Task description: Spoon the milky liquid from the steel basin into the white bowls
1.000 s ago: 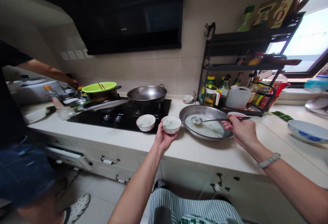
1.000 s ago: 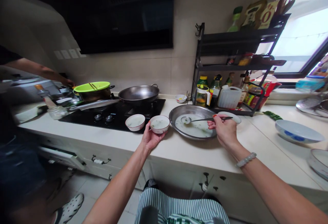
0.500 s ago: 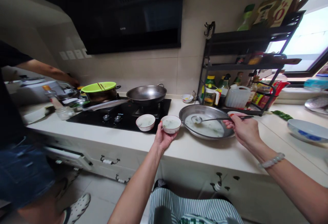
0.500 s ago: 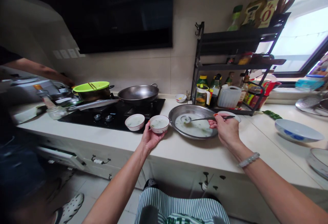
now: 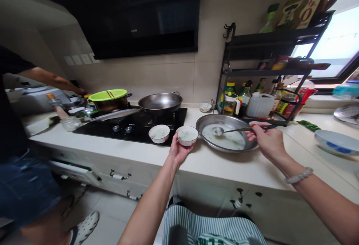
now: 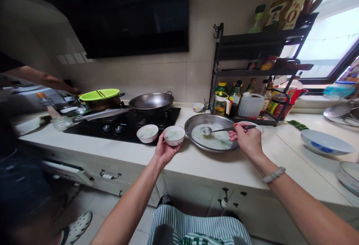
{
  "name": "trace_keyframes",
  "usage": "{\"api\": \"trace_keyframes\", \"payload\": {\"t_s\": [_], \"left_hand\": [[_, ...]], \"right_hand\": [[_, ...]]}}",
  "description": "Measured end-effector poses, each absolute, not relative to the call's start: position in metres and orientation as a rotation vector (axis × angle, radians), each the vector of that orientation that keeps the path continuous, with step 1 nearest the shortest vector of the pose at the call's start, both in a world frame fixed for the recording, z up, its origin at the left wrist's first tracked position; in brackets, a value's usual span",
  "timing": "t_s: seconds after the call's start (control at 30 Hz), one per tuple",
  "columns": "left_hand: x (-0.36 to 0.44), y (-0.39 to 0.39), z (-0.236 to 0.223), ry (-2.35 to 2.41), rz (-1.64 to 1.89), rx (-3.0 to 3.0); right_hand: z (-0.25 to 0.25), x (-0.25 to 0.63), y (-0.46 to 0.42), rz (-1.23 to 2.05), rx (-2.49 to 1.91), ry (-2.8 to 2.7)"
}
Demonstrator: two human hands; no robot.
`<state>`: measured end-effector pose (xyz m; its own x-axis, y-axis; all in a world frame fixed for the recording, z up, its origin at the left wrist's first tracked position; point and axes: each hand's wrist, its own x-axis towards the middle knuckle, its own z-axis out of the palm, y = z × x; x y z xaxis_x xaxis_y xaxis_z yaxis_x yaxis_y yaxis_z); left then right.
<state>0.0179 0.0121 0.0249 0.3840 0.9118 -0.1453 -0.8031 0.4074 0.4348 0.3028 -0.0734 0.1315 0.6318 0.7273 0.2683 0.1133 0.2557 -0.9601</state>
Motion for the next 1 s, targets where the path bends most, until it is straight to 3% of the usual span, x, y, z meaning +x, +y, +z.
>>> {"api": "trace_keyframes", "payload": {"t_s": [1.0], "left_hand": [[0.018,0.011,0.026,0.389,1.121,0.295]], "right_hand": [[0.144,0.298,-0.076,0.561,-1.196,-0.697]]}}
